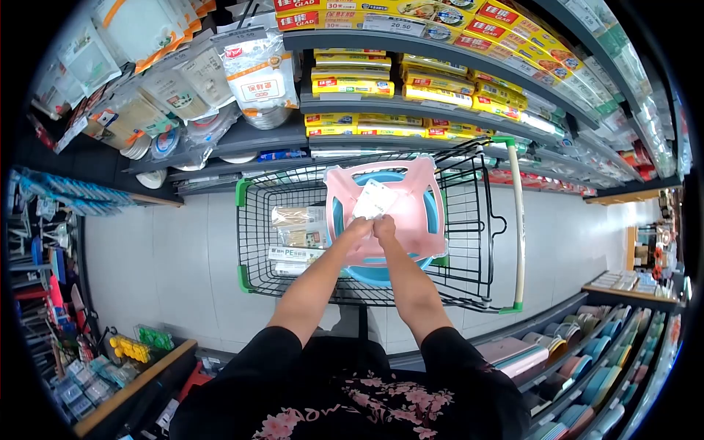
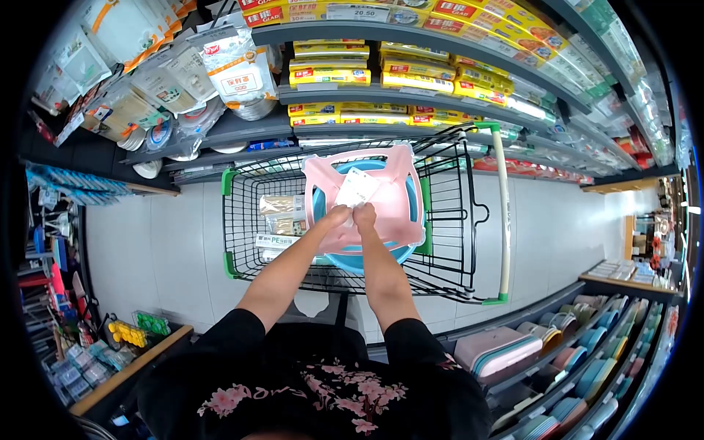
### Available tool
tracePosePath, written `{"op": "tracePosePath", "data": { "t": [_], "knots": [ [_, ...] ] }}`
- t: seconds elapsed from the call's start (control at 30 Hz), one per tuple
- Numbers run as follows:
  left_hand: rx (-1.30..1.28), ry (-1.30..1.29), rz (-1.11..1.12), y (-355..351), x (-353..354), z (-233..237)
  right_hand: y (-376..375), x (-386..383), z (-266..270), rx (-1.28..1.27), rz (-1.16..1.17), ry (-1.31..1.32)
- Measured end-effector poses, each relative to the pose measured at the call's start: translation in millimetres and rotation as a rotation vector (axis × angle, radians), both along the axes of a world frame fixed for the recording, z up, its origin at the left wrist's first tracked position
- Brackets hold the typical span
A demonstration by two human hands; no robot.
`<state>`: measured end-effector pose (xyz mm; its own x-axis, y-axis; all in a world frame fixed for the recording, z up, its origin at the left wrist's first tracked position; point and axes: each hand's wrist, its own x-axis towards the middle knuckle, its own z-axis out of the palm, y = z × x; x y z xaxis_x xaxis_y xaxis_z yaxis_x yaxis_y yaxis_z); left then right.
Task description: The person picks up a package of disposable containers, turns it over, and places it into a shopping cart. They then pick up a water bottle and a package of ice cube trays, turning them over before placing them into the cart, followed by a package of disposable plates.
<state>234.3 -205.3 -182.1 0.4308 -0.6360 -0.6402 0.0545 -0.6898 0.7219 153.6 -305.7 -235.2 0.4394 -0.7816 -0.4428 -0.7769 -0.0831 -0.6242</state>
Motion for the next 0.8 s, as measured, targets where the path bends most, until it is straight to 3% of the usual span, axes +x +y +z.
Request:
{"op": "tracePosePath", "data": {
  "t": [0.07, 0.13, 0.27, 0.3, 0.4, 0.47, 0.57, 0.67, 0.73, 0.8],
  "knots": [
    [0.007, 0.039, 0.004, 2.2, -5.0, -9.8, 1.0, -2.0, -2.8, 0.067, 0.033, 0.014],
    [-0.001, 0.189, 0.018, 9.1, -11.3, 10.1, 5.3, -1.2, 11.4, 0.431, -0.160, -0.147],
    [0.095, 0.385, 0.297, 6.6, -20.5, 26.1, -1.4, 5.2, 24.5, 0.492, -0.042, -0.087],
    [-0.035, 0.395, 0.363, 13.2, -22.8, 24.9, -1.1, 7.7, 28.7, 0.473, -0.088, -0.182],
    [-0.007, 0.378, 0.484, 24.1, -18.4, 73.5, 13.7, -0.3, 93.1, 0.594, -0.204, -0.403],
    [-0.404, 0.417, 0.371, 51.8, -28.1, 130.6, 26.8, -18.5, 152.8, 0.705, -0.057, -0.635],
    [-0.523, 0.398, 0.482, 104.5, -56.0, 194.3, 55.8, -51.2, 245.8, 0.756, 0.111, -0.680],
    [-0.687, 0.301, 0.464, 153.7, -84.7, 246.2, 78.8, -77.0, 281.7, 0.800, 0.318, -0.730],
    [-0.683, 0.275, 0.494, 177.5, -99.5, 268.3, 95.4, -89.0, 291.2, 0.843, 0.533, -0.834],
    [-0.681, 0.267, 0.486, 198.5, -107.6, 283.5, 109.9, -95.1, 304.9, 0.895, 0.600, -0.834]
  ]
}}
